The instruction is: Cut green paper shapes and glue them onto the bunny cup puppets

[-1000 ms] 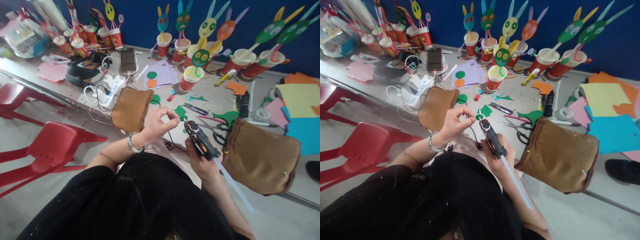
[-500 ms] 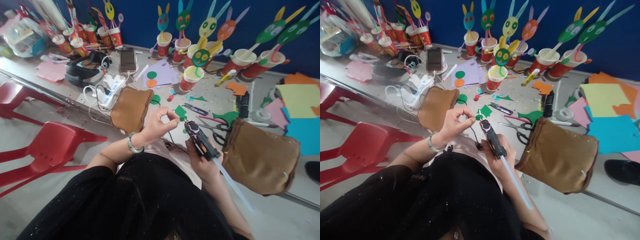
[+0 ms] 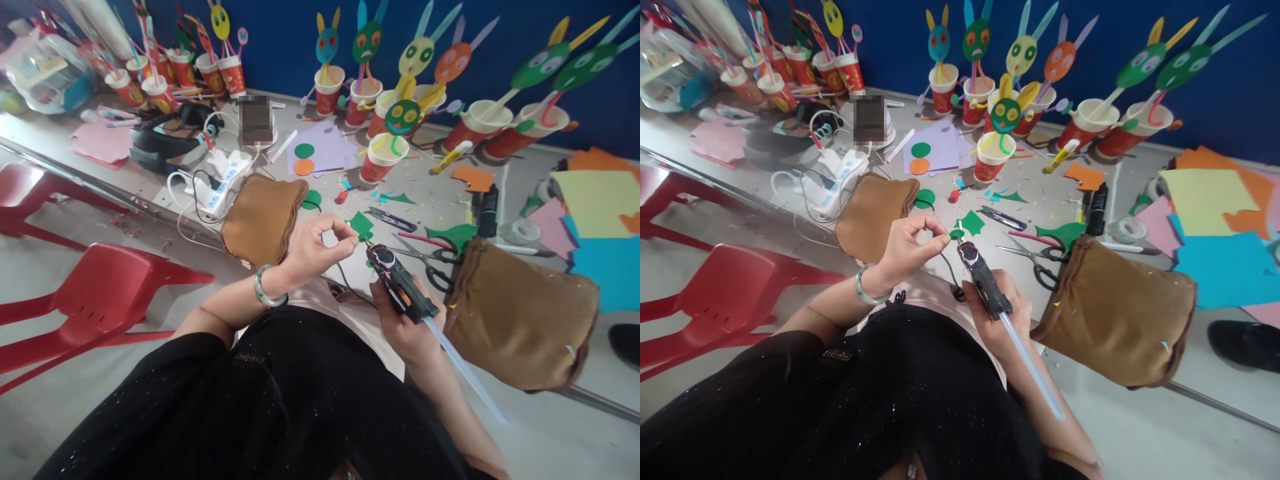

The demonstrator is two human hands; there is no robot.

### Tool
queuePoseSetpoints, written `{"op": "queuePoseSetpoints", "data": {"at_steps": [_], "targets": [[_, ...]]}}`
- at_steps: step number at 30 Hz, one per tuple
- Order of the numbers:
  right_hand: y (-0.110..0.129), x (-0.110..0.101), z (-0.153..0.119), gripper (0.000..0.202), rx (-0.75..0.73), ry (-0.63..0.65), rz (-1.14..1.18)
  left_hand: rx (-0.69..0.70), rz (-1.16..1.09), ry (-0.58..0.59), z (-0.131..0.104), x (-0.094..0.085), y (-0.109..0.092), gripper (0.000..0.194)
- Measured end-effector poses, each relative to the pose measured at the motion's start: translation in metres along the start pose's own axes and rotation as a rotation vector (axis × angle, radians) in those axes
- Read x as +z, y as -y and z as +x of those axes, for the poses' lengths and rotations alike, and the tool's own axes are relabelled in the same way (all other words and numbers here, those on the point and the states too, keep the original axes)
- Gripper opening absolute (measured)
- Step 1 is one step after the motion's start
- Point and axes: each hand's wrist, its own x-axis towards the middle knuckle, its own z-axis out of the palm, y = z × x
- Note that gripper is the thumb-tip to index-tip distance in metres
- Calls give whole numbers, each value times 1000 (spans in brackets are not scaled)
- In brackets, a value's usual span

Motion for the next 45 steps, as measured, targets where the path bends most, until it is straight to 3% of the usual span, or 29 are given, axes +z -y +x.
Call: {"op": "queuePoseSetpoints", "data": {"at_steps": [12,39,42,45], "targets": [[-3,-2,-1,32,-2,16,-16,-53,6,17,1,0,-3,10],[-9,-4,-1,25,-23,64,10,-23,-43,26,-2,1,1,12],[-15,-3,-3,23,-24,107,27,-9,-18,-2,-1,-1,3,11],[-22,3,0,20,19,42,8,-14,44,-86,11,-13,6,7]]}}
